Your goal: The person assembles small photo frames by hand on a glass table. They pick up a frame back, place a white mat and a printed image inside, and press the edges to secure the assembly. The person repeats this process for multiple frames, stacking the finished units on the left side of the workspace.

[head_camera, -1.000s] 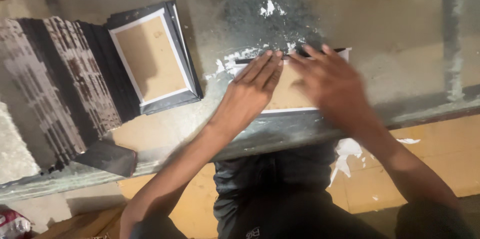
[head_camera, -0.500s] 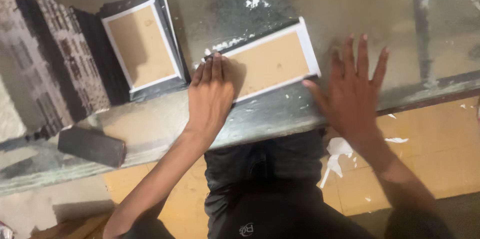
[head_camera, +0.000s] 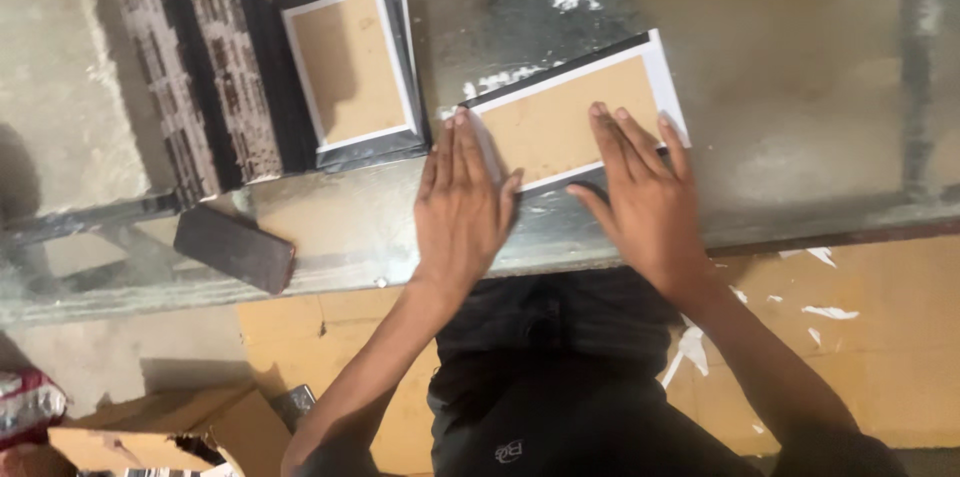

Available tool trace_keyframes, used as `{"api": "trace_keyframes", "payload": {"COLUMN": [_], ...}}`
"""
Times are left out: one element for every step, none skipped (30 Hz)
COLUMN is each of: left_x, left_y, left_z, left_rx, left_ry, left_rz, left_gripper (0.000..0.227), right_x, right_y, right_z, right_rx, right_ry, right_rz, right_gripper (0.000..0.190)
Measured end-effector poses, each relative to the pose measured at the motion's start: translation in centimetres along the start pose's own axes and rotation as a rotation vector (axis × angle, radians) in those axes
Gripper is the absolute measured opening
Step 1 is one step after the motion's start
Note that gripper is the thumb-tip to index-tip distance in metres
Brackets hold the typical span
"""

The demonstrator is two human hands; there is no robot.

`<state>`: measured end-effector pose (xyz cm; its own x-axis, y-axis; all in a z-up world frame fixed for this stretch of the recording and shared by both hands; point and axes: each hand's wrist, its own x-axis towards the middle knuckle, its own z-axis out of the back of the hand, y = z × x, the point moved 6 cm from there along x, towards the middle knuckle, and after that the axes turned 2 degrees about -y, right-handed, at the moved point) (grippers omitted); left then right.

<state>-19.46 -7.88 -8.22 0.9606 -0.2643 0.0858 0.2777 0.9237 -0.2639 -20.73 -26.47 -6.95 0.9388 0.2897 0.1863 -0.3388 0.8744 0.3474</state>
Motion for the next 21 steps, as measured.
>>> {"api": "trace_keyframes", "payload": {"left_x": [0.2,0.6,1.3,2.3,3.5,5.0,6.5,7.6,8.2,8.8,9.3,9.2,9.1,8.9,8.5,7.8,7.2,6.8,6.3,5.8,6.1], "left_y": [-0.4,-0.8,-1.2,-1.6,-2.0,-2.0,-2.1,-2.1,-2.1,-1.6,-1.0,-0.4,0.2,0.5,0.4,0.3,0.1,-0.1,-0.3,-0.5,-0.3], "left_z": [0.2,0.5,0.9,1.1,1.3,1.0,0.7,0.5,0.6,0.9,1.1,0.8,0.7,0.5,0.7,0.9,1.0,0.5,0.0,-0.5,-0.9], "left_rx": [-0.006,-0.016,-0.03,-0.05,-0.07,-0.064,-0.058,-0.051,-0.071,-0.087,-0.102,-0.253,-0.404,-0.549,-0.633,-0.716,-0.8,-0.835,-0.869,-0.901,-1.004], "left_ry": [-0.045,-0.091,-0.132,-0.167,-0.203,-0.164,-0.124,-0.091,-0.069,-0.047,-0.025,0.104,0.234,0.362,0.418,0.474,0.531,0.621,0.713,0.802,0.733], "left_rz": [0.011,0.017,-0.001,-0.029,-0.057,-0.018,0.021,0.061,0.053,0.047,0.041,0.009,-0.024,-0.056,-0.115,-0.173,-0.232,-0.266,-0.299,-0.329,-0.247], "left_gripper": [0.076,0.074,0.069,0.065,0.062,0.051,0.043,0.038,0.035,0.035,0.037,0.04,0.043,0.046,0.043,0.04,0.038,0.036,0.036,0.038,0.04], "right_x": [0.0,-0.1,-0.2,-0.4,-0.5,-0.4,-0.5,-0.6,-0.9,-1.1,-1.2,-1.6,-1.9,-2.1,-2.2,-2.4,-2.5,-2.4,-2.2,-1.5,-0.9], "right_y": [0.1,0.1,0.1,0.0,-0.2,-0.4,-0.6,-0.7,-0.6,-0.7,-1.0,-1.3,-1.5,-1.9,-2.4,-2.9,-3.8,-4.9,-5.9,-6.5,-7.4], "right_z": [0.0,-0.1,-0.2,-0.3,-0.7,-1.0,-1.3,-1.2,-1.2,-1.1,-0.8,-0.6,-0.4,-0.4,-0.4,-0.3,-0.7,-0.9,-1.4,-1.8,-2.1], "right_rx": [0.015,0.031,0.047,0.057,0.093,0.123,0.153,0.151,0.149,0.15,0.197,0.249,0.301,0.44,0.58,0.721,0.916,1.11,1.305,1.356,1.404], "right_ry": [-0.011,-0.017,-0.023,-0.029,-0.019,-0.014,-0.009,-0.045,-0.081,-0.118,-0.177,-0.229,-0.282,-0.36,-0.438,-0.517,-0.526,-0.528,-0.523,-0.417,-0.309], "right_rz": [-0.002,-0.007,-0.013,-0.031,-0.049,-0.073,-0.096,-0.121,-0.145,-0.168,-0.181,-0.199,-0.216,-0.243,-0.268,-0.292,-0.373,-0.446,-0.517,-0.52,-0.522], "right_gripper": [0.074,0.075,0.075,0.075,0.076,0.076,0.077,0.081,0.085,0.089,0.092,0.094,0.097,0.099,0.101,0.103,0.1,0.098,0.096,0.087,0.079]}}
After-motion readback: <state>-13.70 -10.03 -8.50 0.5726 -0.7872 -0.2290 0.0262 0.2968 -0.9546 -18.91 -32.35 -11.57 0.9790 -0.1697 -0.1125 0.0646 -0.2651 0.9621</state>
